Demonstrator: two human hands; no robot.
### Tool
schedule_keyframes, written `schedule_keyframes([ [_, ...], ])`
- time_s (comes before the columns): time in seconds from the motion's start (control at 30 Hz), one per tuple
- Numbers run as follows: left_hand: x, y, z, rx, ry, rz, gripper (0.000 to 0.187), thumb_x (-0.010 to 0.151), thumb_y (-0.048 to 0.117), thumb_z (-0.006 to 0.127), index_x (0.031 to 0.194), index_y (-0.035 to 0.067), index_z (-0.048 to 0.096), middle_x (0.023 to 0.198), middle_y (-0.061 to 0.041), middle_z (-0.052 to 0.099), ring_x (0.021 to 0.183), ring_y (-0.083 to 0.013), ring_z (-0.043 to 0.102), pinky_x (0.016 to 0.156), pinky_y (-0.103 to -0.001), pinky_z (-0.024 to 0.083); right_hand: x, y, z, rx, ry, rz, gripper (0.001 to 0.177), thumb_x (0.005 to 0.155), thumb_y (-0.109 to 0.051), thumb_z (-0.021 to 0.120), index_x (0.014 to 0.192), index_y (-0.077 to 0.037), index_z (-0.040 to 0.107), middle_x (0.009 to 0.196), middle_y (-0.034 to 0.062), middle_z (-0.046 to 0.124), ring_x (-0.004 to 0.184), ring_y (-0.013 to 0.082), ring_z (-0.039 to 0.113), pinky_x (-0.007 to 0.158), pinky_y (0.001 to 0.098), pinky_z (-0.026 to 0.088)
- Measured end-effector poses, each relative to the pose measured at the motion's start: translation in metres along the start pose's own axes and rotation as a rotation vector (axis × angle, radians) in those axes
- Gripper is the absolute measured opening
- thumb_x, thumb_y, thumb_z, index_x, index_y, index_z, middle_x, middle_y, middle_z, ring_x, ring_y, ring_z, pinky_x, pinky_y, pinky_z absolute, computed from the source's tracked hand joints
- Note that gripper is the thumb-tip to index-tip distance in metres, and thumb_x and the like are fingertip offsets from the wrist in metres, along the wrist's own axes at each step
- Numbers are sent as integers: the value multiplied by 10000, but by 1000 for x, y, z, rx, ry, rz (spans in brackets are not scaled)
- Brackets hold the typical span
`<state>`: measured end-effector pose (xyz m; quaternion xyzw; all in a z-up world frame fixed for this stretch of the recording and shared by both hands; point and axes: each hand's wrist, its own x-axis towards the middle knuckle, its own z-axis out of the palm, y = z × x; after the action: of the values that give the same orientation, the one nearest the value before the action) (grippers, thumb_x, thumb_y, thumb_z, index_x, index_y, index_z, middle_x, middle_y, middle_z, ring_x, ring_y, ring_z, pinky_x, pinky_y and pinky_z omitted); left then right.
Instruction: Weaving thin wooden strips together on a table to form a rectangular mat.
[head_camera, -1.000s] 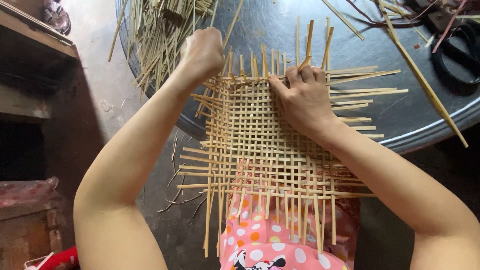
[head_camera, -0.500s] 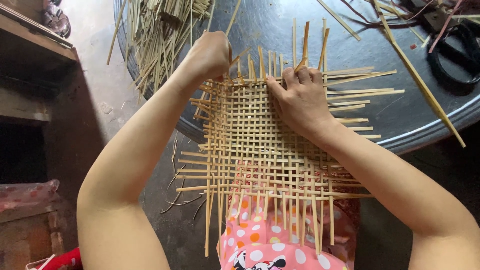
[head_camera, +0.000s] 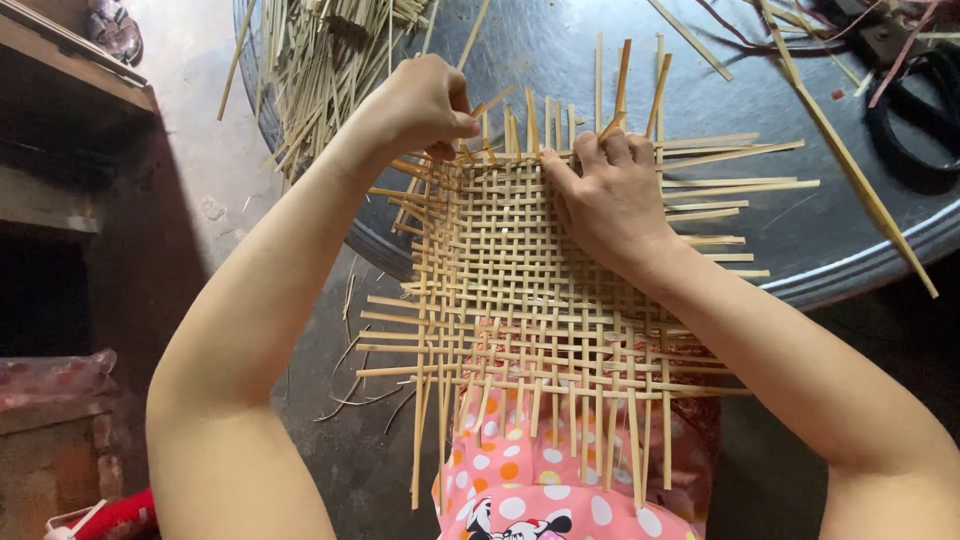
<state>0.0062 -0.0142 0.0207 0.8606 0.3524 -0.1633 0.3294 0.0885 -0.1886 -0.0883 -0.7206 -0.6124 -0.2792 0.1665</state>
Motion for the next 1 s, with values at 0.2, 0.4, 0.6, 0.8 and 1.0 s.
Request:
schedule_keyframes([
  [0.2, 10, -6, 2, 54, 51, 39, 159, 822, 32, 492, 668, 21, 530, 628, -108, 580, 477, -147, 619, 482, -232, 540, -1, 0, 0, 12, -16, 5, 204, 841, -228, 541, 1028, -162, 588, 859, 115, 548, 722, 268, 479, 636, 366, 344],
  [0.4, 14, -10, 2, 62, 41, 101, 161, 802, -7, 475, 649, 19, 518, 561, -121, 575, 470, -153, 617, 477, -238, 553, 0, 1, 1, -7, 0, -3, 232, 798, -189, 552, 1025, -161, 593, 835, 103, 550, 707, 258, 476, 634, 361, 347],
  [0.6, 12, -13, 2, 35, 61, 127, 136, 787, 29, 498, 652, 23, 510, 652, -111, 564, 482, -166, 613, 463, -260, 530, 1, 1, -2, 17, -16, 8, 203, 841, -214, 522, 1031, -157, 568, 856, 124, 535, 701, 274, 473, 643, 360, 333],
  [0.8, 5, -20, 6, -28, 120, 139, 119, 829, 55, 529, 720, 10, 547, 680, -137, 594, 493, -153, 605, 473, -236, 562, 3, -2, -9, 5, 28, -4, 175, 856, -185, 510, 1006, -132, 584, 921, 111, 563, 775, 244, 531, 717, 343, 352],
  [1.0, -1, -22, 7, -27, 149, 201, 145, 829, 34, 529, 692, -3, 555, 631, -129, 589, 458, -151, 605, 431, -222, 556, 17, -17, -38, -372, 131, -121, 174, 782, -189, 606, 947, -132, 615, 959, 65, 610, 706, 192, 565, 648, 301, 436],
])
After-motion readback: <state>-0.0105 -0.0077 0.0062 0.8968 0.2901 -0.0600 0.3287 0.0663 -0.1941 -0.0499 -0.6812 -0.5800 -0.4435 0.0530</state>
